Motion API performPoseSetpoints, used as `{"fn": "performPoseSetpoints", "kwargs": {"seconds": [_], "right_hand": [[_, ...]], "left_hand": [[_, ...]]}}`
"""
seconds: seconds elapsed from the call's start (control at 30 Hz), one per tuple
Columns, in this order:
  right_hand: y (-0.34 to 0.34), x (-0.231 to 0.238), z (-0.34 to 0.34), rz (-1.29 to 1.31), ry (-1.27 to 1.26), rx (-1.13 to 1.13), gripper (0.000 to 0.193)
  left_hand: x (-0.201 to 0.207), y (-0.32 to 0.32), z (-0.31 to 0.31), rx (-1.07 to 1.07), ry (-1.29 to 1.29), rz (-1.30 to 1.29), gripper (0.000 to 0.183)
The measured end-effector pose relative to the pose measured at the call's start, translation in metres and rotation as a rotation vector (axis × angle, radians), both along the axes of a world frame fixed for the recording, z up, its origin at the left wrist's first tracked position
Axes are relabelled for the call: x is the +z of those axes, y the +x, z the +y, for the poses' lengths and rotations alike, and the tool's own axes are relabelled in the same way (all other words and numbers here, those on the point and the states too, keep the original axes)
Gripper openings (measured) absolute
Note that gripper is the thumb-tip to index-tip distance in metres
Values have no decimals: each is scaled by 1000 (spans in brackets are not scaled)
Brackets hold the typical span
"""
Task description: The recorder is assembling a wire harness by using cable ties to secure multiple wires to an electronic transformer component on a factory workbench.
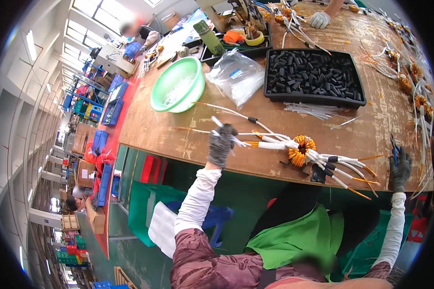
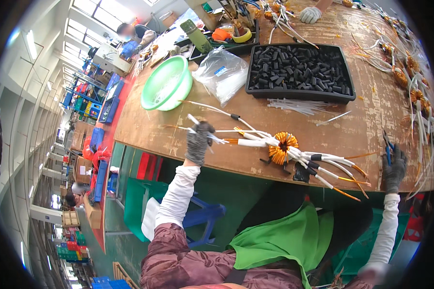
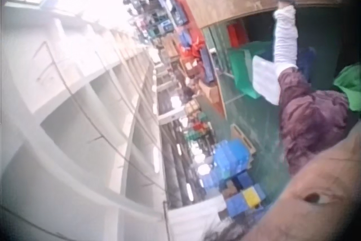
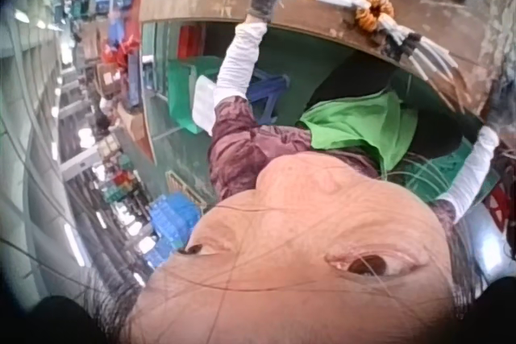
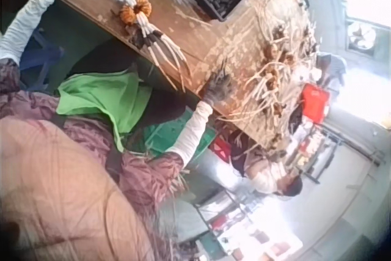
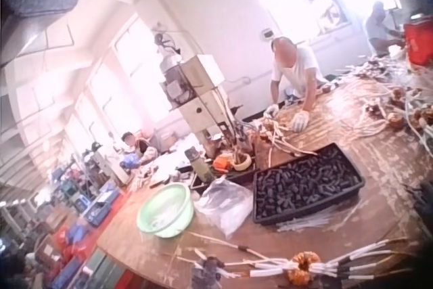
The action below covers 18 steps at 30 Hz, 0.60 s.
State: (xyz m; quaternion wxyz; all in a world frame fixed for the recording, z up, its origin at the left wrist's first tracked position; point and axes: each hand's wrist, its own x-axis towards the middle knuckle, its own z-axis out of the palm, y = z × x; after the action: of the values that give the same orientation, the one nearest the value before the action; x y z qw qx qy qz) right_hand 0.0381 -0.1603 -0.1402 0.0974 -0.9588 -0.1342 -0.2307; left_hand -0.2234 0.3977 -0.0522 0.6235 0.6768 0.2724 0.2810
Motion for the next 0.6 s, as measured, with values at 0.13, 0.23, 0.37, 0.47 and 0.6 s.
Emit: {"fn": "performPoseSetpoints", "kwargs": {"seconds": [0.13, 0.23, 0.37, 0.47, 0.6], "right_hand": [[1, -6, -10, 24, 30, 5, 49], [0, -6, -3, 30, 49, 16, 49], [0, -5, -7, 46, 53, 68, 49], [1, -7, -9, 15, 34, 77, 48], [2, -7, -8, 8, 35, 81, 47]], "left_hand": [[12, 28, 6, -136, 380, 107, 35], [26, 37, 32, -106, 489, 149, 33], [43, 47, 77, 1, 621, 38, 32], [54, 48, 100, 74, 704, 115, 31], [57, 46, 118, 116, 766, 105, 33]]}}
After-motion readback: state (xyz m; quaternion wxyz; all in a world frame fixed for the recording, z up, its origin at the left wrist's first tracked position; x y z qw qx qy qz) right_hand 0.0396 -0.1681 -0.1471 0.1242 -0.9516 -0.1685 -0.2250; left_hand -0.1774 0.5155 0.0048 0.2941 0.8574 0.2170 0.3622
